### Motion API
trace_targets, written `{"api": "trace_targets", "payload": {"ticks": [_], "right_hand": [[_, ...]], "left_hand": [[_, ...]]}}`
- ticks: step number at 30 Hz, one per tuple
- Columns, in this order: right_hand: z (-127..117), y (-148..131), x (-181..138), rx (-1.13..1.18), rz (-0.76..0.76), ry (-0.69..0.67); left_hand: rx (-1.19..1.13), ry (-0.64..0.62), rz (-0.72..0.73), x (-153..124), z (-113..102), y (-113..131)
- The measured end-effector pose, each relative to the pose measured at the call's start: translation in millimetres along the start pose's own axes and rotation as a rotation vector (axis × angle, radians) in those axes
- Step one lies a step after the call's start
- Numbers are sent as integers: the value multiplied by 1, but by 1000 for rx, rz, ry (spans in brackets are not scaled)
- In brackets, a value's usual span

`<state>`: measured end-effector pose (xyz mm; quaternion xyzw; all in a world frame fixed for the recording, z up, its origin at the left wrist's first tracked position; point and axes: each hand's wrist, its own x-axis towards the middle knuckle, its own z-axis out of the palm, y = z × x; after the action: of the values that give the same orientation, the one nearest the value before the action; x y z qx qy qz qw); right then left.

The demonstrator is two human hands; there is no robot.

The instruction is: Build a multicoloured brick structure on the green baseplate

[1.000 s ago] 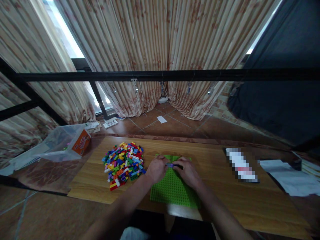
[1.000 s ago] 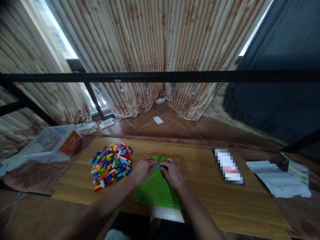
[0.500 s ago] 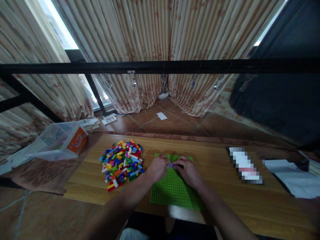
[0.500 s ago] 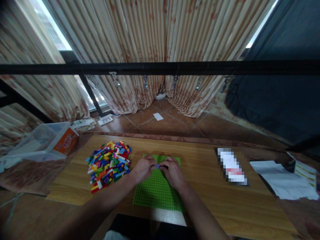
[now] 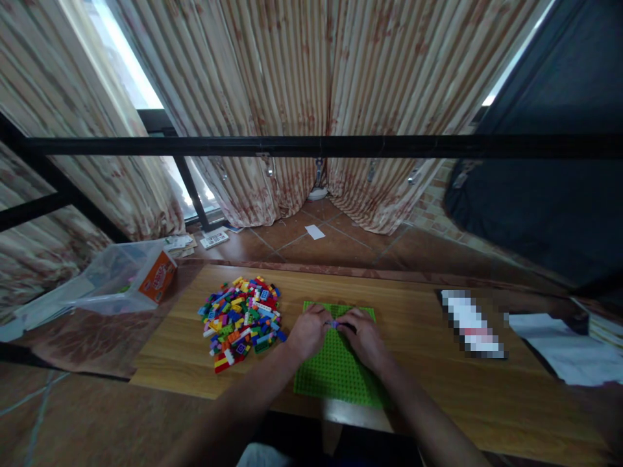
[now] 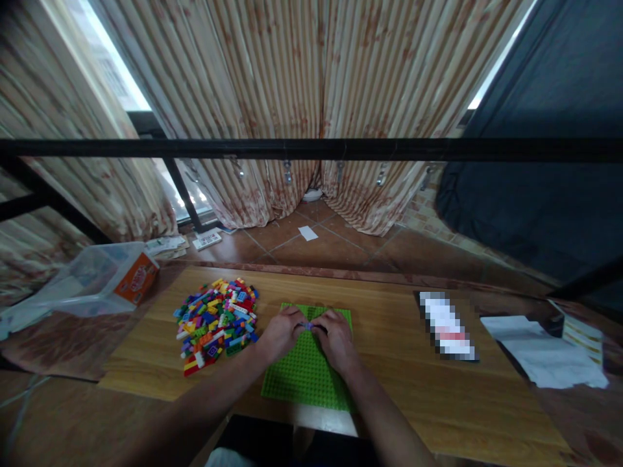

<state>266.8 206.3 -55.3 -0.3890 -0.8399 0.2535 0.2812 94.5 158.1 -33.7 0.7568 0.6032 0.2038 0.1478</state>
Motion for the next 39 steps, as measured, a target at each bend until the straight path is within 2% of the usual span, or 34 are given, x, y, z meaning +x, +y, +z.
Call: {"api": "trace_targets", "payload": {"ticks": [6, 20, 27, 33, 39], "right_hand": [[9, 5, -10, -110, -71, 75], [12, 18, -14, -122, -117, 104], [8, 17, -14, -59, -54, 134], [3, 18, -14, 83, 84, 227], [5, 19, -13, 108, 87, 265]], "left_hand": [[25, 170, -54, -19, 22, 8], [7, 179, -3, -23, 20, 9], [-28, 217, -13, -24, 23, 7], [-81, 253, -17, -25, 22, 7], [-101, 295, -34, -25, 21, 8]]}}
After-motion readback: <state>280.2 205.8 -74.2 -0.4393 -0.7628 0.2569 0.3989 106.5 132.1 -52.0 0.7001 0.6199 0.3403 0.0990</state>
